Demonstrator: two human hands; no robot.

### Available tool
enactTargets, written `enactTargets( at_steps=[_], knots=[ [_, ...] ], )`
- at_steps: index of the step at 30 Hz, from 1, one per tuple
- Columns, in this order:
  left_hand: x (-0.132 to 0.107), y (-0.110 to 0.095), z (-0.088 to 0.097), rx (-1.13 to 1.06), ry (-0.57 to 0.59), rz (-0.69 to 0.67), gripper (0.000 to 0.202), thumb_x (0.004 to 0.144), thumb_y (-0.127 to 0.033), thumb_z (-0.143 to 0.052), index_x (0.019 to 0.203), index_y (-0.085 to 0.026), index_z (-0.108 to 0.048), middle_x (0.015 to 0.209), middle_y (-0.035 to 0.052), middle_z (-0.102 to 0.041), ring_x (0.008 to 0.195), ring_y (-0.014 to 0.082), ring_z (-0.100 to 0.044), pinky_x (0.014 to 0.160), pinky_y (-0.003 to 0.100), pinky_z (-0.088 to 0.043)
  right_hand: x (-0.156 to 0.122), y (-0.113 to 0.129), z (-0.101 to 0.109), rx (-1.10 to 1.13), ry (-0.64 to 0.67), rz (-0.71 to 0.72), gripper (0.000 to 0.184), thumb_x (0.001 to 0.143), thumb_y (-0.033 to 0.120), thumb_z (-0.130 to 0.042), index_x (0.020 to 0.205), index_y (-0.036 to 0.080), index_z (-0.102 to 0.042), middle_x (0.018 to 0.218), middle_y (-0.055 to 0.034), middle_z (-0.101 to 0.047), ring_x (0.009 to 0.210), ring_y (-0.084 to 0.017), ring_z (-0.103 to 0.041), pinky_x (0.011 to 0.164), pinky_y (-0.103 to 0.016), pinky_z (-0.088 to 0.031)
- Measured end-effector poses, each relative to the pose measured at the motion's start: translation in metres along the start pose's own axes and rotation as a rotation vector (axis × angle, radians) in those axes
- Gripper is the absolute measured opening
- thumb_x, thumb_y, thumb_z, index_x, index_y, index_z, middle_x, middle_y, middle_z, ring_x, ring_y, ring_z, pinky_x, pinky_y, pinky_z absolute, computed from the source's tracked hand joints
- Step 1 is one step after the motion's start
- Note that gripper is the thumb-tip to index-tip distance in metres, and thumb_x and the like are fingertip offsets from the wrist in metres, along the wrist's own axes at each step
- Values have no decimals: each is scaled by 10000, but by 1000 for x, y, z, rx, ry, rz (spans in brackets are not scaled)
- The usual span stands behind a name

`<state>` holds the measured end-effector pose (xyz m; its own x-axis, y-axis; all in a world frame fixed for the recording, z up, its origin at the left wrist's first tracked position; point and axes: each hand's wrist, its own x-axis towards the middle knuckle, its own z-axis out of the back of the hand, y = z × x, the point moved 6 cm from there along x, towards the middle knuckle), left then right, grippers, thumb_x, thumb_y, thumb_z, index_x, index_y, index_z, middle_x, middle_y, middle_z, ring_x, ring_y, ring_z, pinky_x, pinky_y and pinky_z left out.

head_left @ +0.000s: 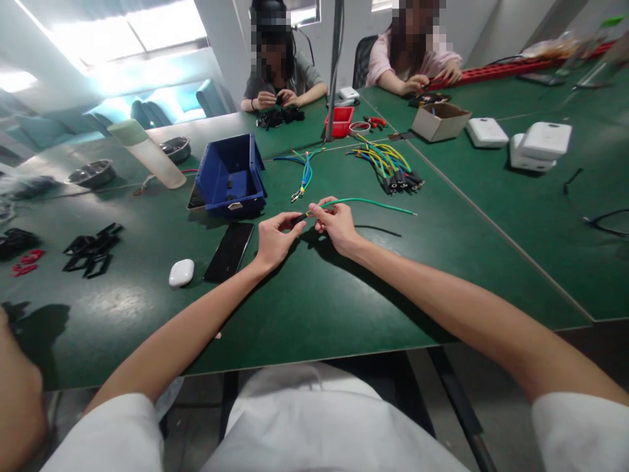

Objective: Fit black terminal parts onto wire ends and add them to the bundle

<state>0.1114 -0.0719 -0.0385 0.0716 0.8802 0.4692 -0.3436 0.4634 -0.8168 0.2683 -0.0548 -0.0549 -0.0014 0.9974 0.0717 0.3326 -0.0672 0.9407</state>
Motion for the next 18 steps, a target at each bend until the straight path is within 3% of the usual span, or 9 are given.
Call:
enactTargets(
  at_steps=[5,13,18],
  knots=[
    [-2,-5,1,56,-6,-29,294,784,-387,-733,989,-179,-769,908,81,-766,712,181,-688,713,314,-547,-1,2,1,19,-8,3,488,581,526,-846,771,208,-527,613,44,-623,426,-69,-498,395,-190,-379],
    [-4,-11,0,92,20,-81,261,806,-370,-720,975,-179,-779,877,76,-769,680,169,-677,665,288,-525,3,-5,4,40,83,-10,407,640,440,-848,779,193,-555,595,44,-616,425,-56,-485,402,-173,-371],
    [-4,-11,-1,90,21,-105,243,811,-350,-716,969,-178,-780,858,64,-770,654,154,-661,644,273,-514,1,-4,2,18,112,1,402,641,430,-850,793,189,-565,522,75,-547,411,-60,-479,401,-170,-375]
  ],
)
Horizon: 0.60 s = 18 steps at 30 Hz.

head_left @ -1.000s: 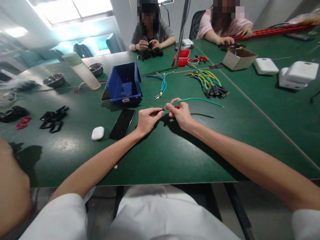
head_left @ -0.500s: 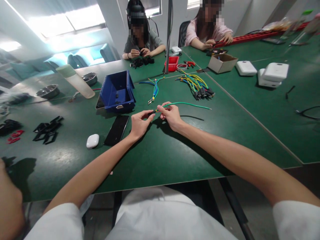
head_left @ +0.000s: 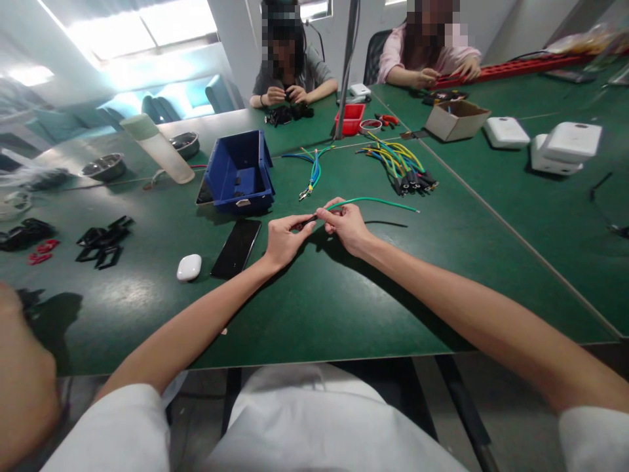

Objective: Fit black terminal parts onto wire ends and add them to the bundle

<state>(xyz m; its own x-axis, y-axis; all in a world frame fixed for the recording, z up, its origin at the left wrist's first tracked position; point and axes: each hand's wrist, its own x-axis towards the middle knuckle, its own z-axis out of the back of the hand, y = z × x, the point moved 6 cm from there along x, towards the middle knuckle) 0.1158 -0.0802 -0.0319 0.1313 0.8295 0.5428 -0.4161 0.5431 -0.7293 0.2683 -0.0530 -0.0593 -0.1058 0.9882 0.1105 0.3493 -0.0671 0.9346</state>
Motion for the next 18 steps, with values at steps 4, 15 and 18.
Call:
enactTargets(
  at_steps=[4,15,18],
  knots=[
    [0,-1,2,1,-34,-17,229,799,-336,-727,948,-170,-781,835,62,-767,639,145,-652,641,267,-515,-1,2,-2,2,-5,-12,420,631,449,-853,788,188,-564,520,78,-540,409,-60,-486,395,-167,-379],
    [0,2,2,-71,-44,33,239,785,-332,-737,940,-154,-777,869,73,-769,690,162,-686,680,284,-549,-3,4,-1,12,-73,-17,474,592,516,-858,755,184,-561,640,21,-649,450,-77,-560,392,-177,-417],
    [1,3,1,-78,-34,55,250,783,-344,-737,943,-156,-777,880,75,-769,709,171,-694,692,295,-557,-3,4,-1,11,-77,-14,479,589,522,-855,753,186,-556,631,28,-639,451,-74,-556,394,-175,-417]
  ],
)
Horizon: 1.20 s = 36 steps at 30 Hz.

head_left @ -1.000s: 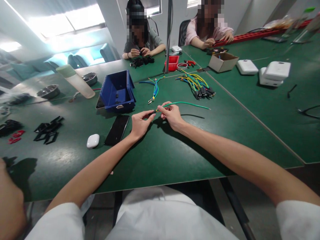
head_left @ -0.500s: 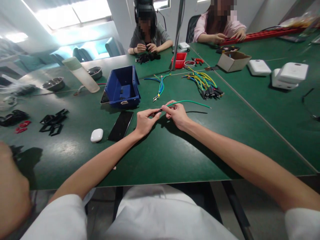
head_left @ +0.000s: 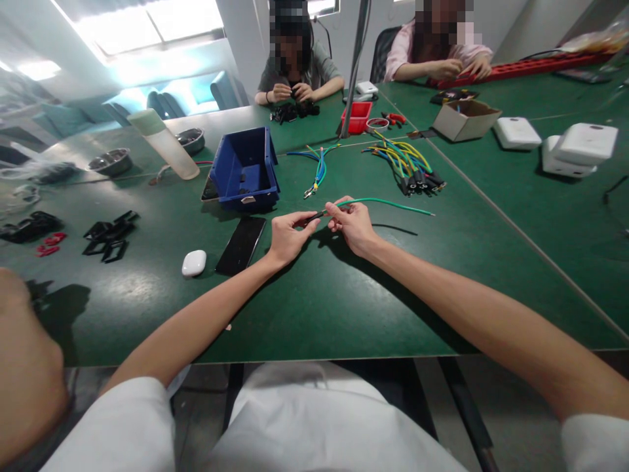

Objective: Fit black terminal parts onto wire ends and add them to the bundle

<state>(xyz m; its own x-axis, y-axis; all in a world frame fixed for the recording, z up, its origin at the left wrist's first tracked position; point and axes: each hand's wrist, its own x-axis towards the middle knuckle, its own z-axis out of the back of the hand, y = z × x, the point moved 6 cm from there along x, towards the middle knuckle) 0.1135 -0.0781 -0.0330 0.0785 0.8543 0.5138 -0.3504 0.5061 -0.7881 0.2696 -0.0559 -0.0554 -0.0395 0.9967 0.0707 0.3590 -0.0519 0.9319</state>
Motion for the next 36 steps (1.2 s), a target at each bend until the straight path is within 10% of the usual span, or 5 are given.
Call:
enactTargets(
  at_steps=[18,29,36],
  knots=[
    [0,2,-2,-52,23,52,272,776,-358,-742,958,-159,-775,914,84,-768,730,183,-696,711,310,-556,1,2,-1,30,53,-21,471,617,518,-845,757,205,-522,632,49,-629,433,-61,-534,393,-169,-423],
    [2,10,-20,-216,319,191,270,841,-372,-638,913,-126,-723,753,53,-712,651,146,-657,609,261,-539,7,11,9,-395,135,141,414,737,551,-736,815,176,-579,607,6,-648,437,-106,-562,409,-210,-411],
    [3,10,-16,-248,279,173,251,842,-350,-631,903,-115,-694,762,59,-703,656,145,-654,622,266,-536,1,16,11,-700,80,139,500,831,635,-589,756,146,-655,710,-80,-712,492,-140,-602,480,-253,-450]
  ],
)
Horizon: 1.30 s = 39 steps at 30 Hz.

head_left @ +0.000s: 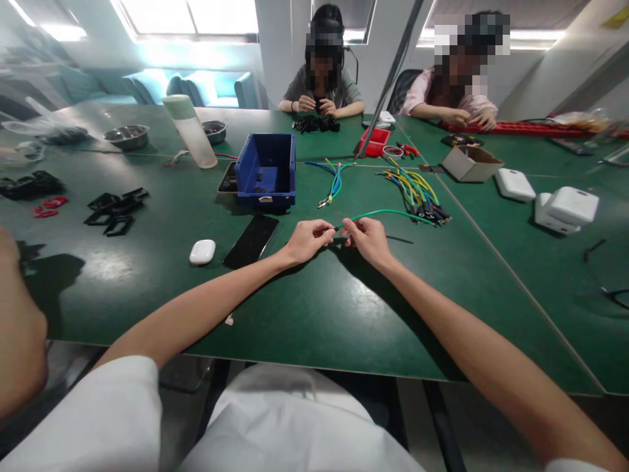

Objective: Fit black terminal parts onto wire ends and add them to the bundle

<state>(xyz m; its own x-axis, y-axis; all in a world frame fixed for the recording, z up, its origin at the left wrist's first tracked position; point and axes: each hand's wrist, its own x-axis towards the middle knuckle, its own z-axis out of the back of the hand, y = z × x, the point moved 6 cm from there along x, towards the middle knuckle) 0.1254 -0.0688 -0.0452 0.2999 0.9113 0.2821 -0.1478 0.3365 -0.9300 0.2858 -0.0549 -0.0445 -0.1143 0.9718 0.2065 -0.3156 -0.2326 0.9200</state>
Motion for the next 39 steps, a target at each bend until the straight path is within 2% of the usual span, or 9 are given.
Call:
enactTargets(
  at_steps=[7,11,13,17,22,25,28,32,39],
  knots=[
    [2,4,6,-7,-57,21,238,858,-340,-611,902,-119,-686,734,53,-697,627,132,-638,611,252,-519,-13,40,11,-253,-122,229,436,914,539,-533,702,178,-652,633,-49,-680,503,-158,-605,526,-279,-436],
    [2,4,7,-23,-73,29,233,861,-329,-611,905,-112,-683,733,54,-694,615,128,-631,607,248,-505,-19,48,6,-438,-134,320,415,927,500,-523,686,185,-648,574,-41,-647,492,-158,-579,562,-294,-424],
    [1,0,8,-24,-100,15,231,870,-324,-603,912,-111,-682,742,56,-698,635,135,-642,622,253,-508,-20,43,2,-426,-127,276,413,926,514,-513,724,184,-660,615,-53,-668,516,-170,-594,574,-302,-442],
    [-6,-14,5,114,-142,-74,221,896,-316,-575,955,-134,-685,826,63,-728,736,168,-671,685,281,-516,-17,27,-2,-165,-87,92,417,885,575,-546,874,176,-664,795,-80,-721,587,-189,-645,565,-304,-492],
    [-18,-28,-10,386,-85,-227,166,918,-283,-545,946,-180,-672,912,55,-732,812,181,-672,740,295,-498,-17,25,-3,76,-64,22,411,853,559,-594,944,162,-654,677,-28,-658,567,-162,-614,520,-269,-483],
    [-22,-28,-15,540,-81,-274,127,914,-265,-543,891,-191,-643,876,53,-707,811,187,-657,759,305,-490,-16,27,-4,105,-21,8,415,846,534,-605,999,152,-652,635,-7,-633,547,-150,-595,510,-258,-479],
    [-24,-29,-17,676,-90,-317,105,912,-248,-542,873,-188,-620,842,54,-678,811,194,-636,769,315,-480,-14,27,-4,77,-7,2,404,840,523,-614,973,144,-660,620,-2,-616,536,-145,-585,507,-256,-477],
    [-23,-31,-17,715,-83,-333,134,935,-268,-527,887,-180,-617,849,57,-669,811,193,-622,755,314,-476,-10,22,-3,106,1,-3,378,830,499,-633,943,139,-662,708,-26,-652,556,-131,-591,517,-251,-485],
    [-20,-28,-17,648,-17,-272,187,917,-290,-573,1054,-184,-643,975,66,-695,858,195,-640,773,315,-505,-1,6,3,145,-46,-43,535,791,464,-657,1202,135,-558,661,5,-661,579,-153,-629,529,-260,-505]
  ],
)
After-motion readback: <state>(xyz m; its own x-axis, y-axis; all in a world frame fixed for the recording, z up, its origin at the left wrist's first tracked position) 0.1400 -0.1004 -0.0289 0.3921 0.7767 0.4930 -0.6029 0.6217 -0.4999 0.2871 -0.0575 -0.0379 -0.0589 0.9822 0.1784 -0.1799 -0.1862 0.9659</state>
